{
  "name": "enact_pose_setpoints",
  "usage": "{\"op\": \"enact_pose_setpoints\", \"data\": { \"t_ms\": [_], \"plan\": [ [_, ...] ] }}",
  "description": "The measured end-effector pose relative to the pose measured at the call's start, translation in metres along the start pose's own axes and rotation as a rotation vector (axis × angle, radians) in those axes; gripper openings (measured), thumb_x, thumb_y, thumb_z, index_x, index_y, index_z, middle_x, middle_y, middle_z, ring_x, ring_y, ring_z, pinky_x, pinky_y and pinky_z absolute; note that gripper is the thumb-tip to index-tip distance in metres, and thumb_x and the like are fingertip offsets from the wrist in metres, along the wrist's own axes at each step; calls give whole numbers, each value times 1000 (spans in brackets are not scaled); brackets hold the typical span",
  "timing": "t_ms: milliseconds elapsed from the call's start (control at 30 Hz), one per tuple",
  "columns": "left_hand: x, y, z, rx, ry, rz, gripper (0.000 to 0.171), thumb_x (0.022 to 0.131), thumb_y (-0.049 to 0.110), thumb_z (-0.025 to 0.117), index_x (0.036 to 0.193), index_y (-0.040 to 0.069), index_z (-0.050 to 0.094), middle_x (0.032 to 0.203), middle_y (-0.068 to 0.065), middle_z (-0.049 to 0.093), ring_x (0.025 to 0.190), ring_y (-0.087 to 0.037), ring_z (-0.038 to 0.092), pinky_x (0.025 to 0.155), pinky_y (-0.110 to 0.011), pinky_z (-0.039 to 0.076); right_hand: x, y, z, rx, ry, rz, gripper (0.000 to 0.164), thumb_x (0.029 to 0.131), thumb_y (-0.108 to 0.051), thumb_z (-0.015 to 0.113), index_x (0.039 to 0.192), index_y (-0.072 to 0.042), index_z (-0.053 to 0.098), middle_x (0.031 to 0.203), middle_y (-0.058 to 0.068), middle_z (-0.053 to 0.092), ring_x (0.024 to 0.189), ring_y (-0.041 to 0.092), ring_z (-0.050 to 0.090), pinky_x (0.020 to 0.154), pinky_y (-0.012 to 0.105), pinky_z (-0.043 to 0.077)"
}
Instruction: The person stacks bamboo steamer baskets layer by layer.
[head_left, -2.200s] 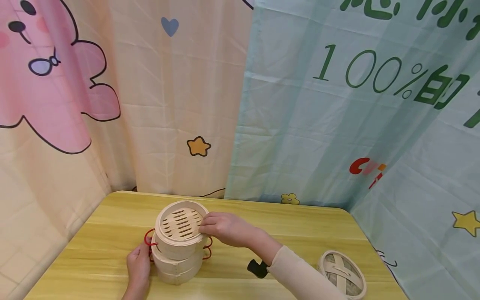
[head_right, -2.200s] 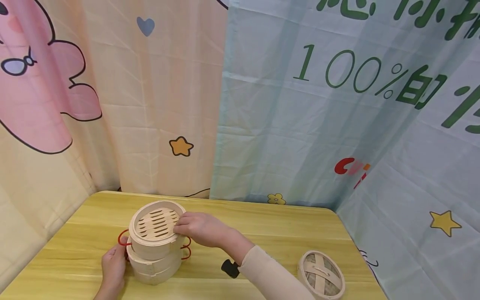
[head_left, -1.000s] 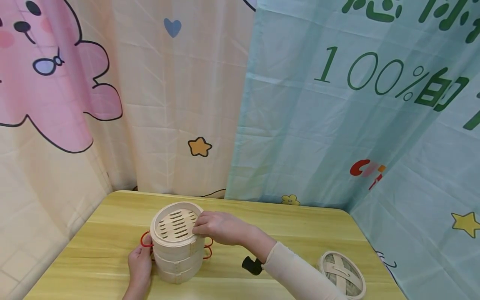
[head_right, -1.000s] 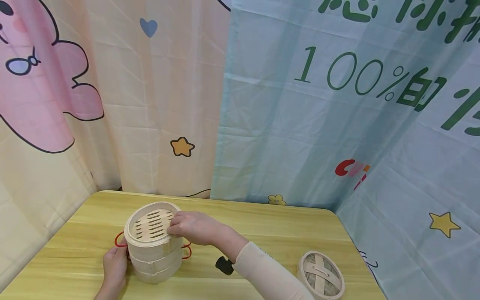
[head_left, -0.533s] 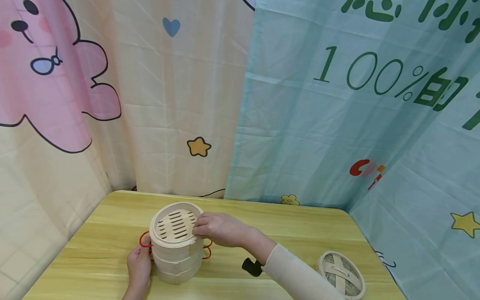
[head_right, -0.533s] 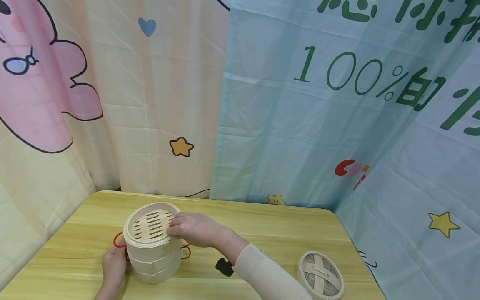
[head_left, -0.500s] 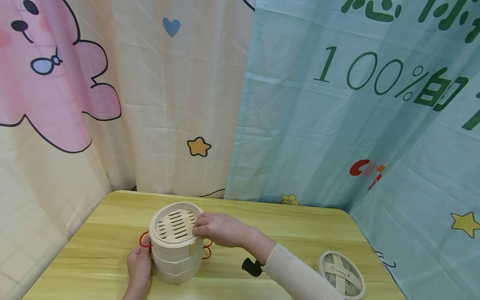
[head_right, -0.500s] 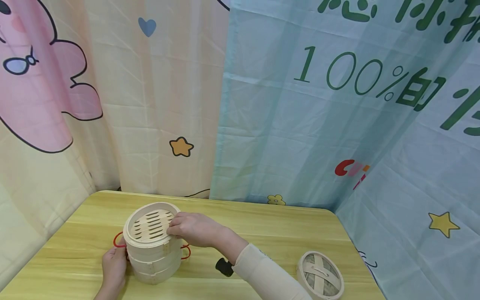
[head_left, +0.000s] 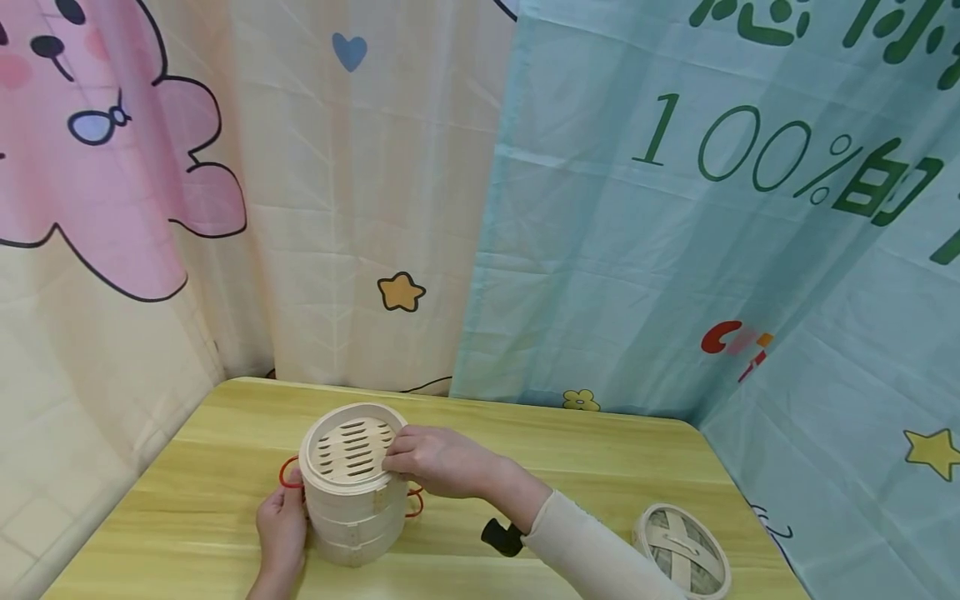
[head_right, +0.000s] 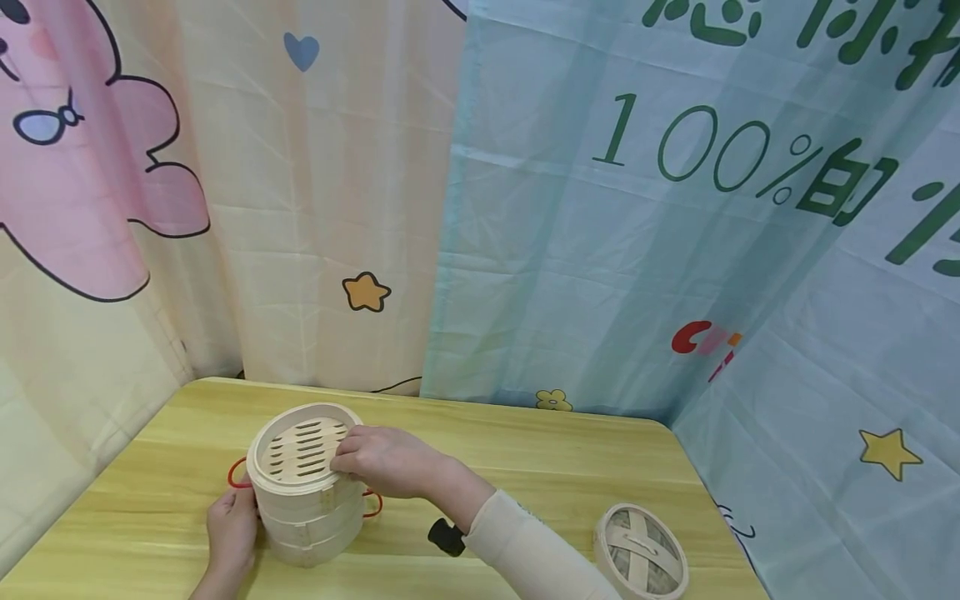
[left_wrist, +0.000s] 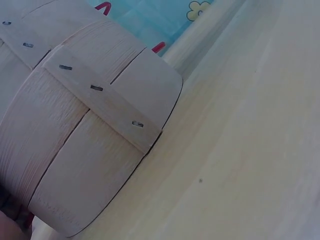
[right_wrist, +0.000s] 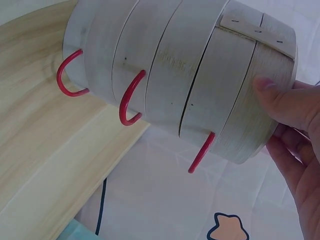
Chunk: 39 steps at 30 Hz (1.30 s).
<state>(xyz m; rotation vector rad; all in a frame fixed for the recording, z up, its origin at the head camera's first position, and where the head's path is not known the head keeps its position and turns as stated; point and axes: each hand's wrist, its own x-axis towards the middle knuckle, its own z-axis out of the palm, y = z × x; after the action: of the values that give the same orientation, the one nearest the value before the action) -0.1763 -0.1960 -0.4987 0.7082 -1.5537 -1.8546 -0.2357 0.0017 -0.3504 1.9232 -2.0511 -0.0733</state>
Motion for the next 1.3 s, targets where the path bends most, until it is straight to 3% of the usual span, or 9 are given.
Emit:
{"op": "enact_pose_setpoints", "data": {
  "t_ms": [233,467,667,867,1300],
  "plan": [
    [-1,0,2,-16,9,-11,44,81,34,55,46,7,49,43,5,44,41,-7,37,36,-28,29,1,-2,1,8,-6,7,15,79,-16,59,94,-16,61,93,-7,56,92,7,45,84,14,31],
    [-1,0,4,-49,0,-15,45,81,29,56,43,6,46,40,4,43,38,-6,37,34,-24,29,5,-7,1,50,4,-16,17,78,-14,60,95,-15,60,92,-6,55,91,8,45,85,15,30],
    [-1,-1,4,-5,14,-9,47,82,28,54,42,6,44,39,4,41,38,-6,36,33,-29,28,7,-11,3,70,-9,-5,19,78,-15,60,97,-14,58,93,-6,55,92,8,45,85,15,31],
    [-1,-1,4,23,14,3,46,82,36,53,45,7,50,40,6,42,38,-5,37,34,-24,30,9,-14,2,59,-2,-5,20,78,-16,60,97,-13,57,92,-6,55,92,9,45,86,16,30],
    [-1,-1,4,11,20,-7,46,80,37,54,45,8,51,40,5,41,38,-6,36,34,-28,29,10,-17,1,50,-3,7,19,79,-16,59,97,-12,57,93,-6,55,92,9,44,87,17,29]
  ]
}}
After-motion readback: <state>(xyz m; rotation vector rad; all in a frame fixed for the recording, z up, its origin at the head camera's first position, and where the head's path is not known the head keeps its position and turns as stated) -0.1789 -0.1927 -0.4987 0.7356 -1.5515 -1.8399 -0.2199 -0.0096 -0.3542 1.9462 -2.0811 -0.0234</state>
